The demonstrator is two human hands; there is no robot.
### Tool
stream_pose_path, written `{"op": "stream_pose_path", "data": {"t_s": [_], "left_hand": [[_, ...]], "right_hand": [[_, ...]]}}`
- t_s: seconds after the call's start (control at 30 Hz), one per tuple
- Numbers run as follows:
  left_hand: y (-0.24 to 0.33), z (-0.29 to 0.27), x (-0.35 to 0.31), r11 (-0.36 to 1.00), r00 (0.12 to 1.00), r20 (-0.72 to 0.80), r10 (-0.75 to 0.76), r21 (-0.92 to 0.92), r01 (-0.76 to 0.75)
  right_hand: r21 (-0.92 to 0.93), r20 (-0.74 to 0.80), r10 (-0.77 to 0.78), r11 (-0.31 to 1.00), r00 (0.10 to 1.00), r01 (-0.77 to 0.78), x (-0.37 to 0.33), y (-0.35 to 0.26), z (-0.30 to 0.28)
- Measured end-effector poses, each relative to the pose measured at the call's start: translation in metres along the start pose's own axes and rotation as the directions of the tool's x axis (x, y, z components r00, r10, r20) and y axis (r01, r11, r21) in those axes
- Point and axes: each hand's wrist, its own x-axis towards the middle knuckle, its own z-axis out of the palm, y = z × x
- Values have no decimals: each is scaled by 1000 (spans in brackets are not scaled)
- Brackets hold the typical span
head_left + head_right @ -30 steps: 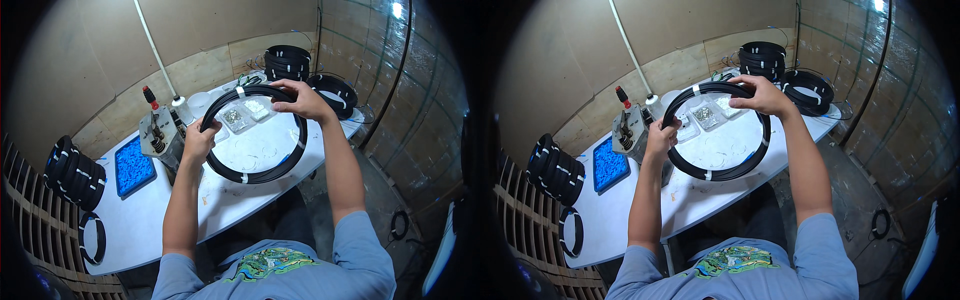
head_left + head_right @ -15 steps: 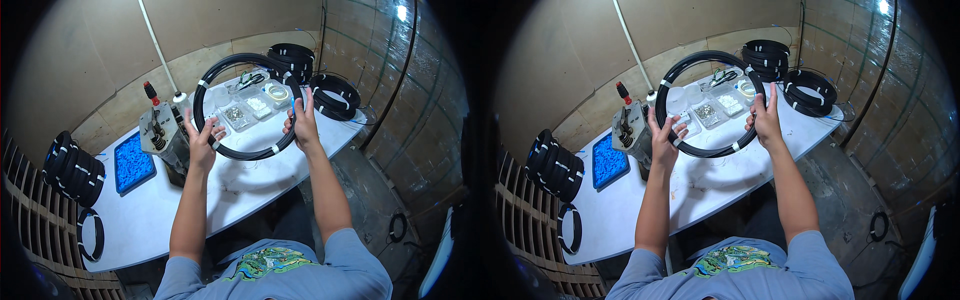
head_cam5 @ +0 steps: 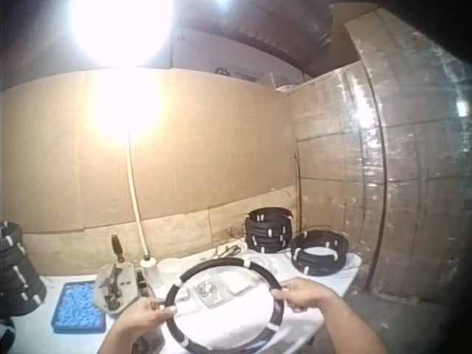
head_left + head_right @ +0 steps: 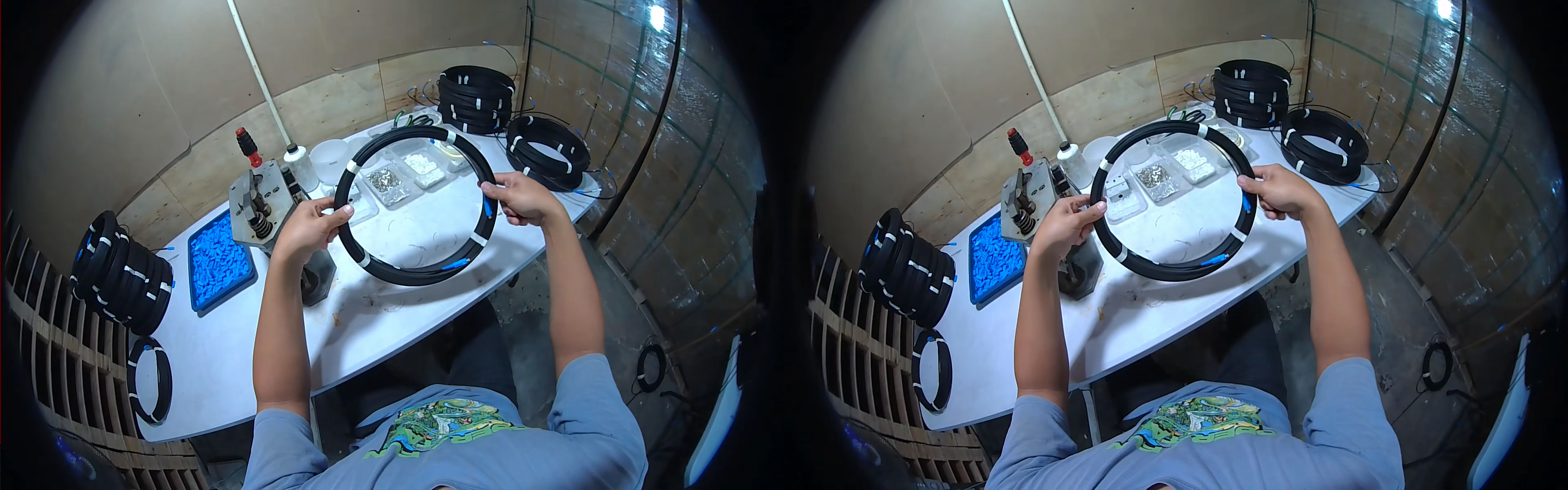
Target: Taping segments of a black cable coil with white tape.
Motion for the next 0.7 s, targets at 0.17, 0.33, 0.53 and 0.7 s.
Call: {"op": "stream_pose_path", "data": {"t_s": [0.17,0.33,0.53,0.7], "left_hand": [[-14,4,12,978,946,-256,197,120,-171],[-11,45,20,768,863,-441,247,-453,-452],[-1,48,17,817,887,-439,146,-452,-359],[1,43,17,806,890,-441,114,-483,-342]], "right_hand": [[-398,-126,-450,839,884,371,24,36,-4],[365,-287,-463,756,838,543,26,36,56],[394,-389,-387,750,836,531,30,27,59],[426,-397,-372,735,839,527,25,21,61]]}}
